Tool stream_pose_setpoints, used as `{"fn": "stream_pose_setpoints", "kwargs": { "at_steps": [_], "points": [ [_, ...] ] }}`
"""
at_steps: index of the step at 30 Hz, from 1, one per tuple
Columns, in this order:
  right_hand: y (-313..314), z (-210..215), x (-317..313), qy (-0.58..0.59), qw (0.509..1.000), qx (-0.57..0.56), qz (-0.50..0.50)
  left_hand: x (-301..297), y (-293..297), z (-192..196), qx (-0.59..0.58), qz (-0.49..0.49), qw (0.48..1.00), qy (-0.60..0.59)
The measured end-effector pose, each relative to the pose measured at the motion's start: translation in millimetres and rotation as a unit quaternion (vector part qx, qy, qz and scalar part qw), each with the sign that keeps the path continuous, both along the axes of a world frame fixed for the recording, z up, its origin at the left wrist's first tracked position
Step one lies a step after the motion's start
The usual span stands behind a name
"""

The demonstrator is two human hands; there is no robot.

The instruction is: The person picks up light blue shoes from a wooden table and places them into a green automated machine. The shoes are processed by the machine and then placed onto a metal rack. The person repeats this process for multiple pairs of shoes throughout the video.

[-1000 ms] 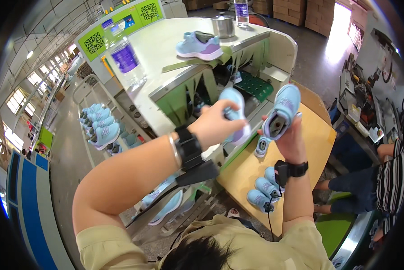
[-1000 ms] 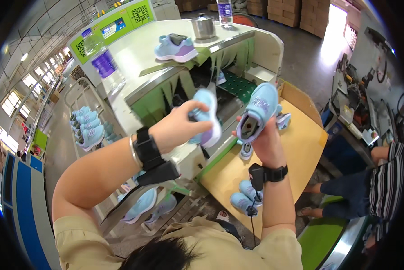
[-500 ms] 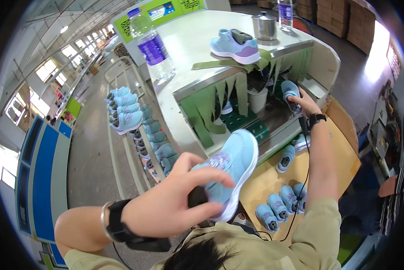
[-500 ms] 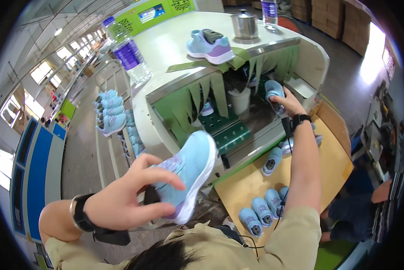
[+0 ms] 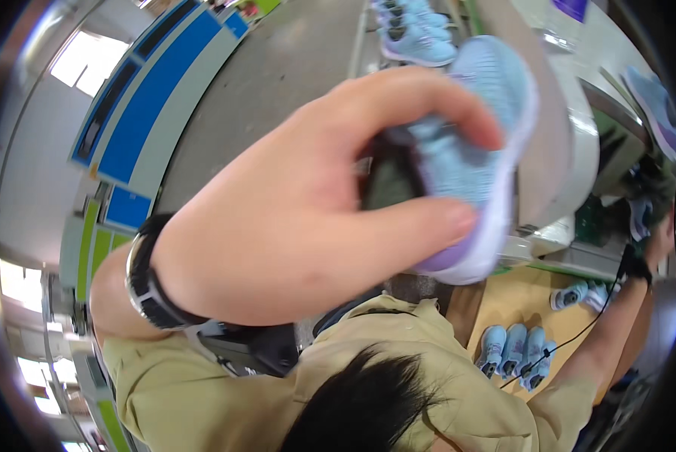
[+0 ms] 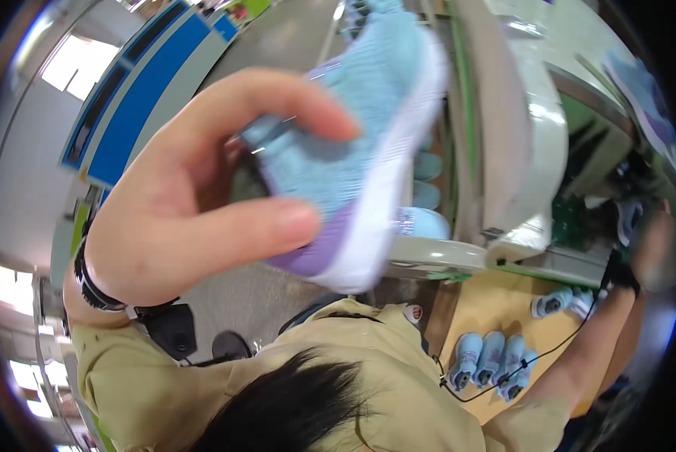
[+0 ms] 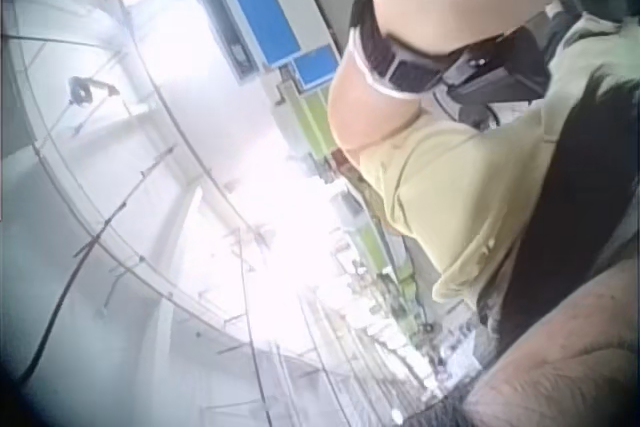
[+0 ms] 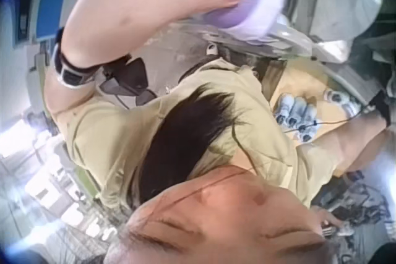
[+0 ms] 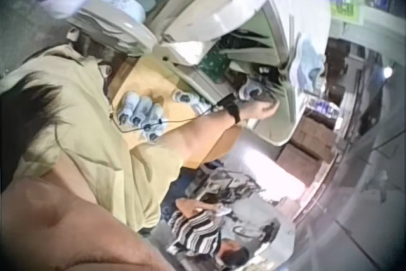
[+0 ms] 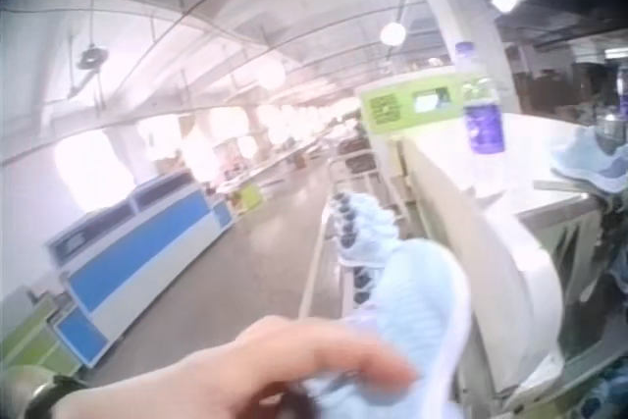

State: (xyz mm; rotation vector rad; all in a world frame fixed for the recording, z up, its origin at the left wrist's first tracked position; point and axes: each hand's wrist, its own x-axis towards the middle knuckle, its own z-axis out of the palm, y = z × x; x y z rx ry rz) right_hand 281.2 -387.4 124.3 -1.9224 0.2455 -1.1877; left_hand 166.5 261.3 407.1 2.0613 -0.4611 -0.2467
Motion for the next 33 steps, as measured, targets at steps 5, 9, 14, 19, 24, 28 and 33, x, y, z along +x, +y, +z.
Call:
{"fn": "stream_pose_setpoints", "kwargs": {
  "at_steps": [5,9,14,19,24,28,33],
  "points": [
    [244.1,136.0,-114.4,-0.155,0.968,-0.073,0.183,10.7,-9.6,-24.3,-0.065,-0.078,0.994,-0.029],
    [371.8,180.9,-150.6,-0.072,0.913,-0.235,0.325,13.1,-44.4,-42.5,-0.106,-0.17,0.978,-0.063],
    [364.5,152.0,-168.4,-0.043,0.961,-0.268,0.052,9.0,-91.8,-59.3,-0.164,-0.252,0.948,-0.101],
    [318.1,122.4,-171.5,-0.198,0.97,0.093,0.104,7.8,-77.0,-34.3,-0.177,-0.24,0.94,-0.167],
    [236.9,58.0,-126.7,-0.099,0.982,0.161,0.009,106.5,-16.5,-20.4,0.018,-0.093,0.933,-0.346],
    [215.6,-4.3,-44.2,0.001,0.985,0.143,0.093,174.8,89.4,-23.7,0.318,0.062,0.868,-0.377],
    [200.0,-41.6,-6.6,0.241,0.926,-0.276,-0.095,218.1,175.4,-60.5,0.502,0.16,0.819,-0.228]
  ]
}}
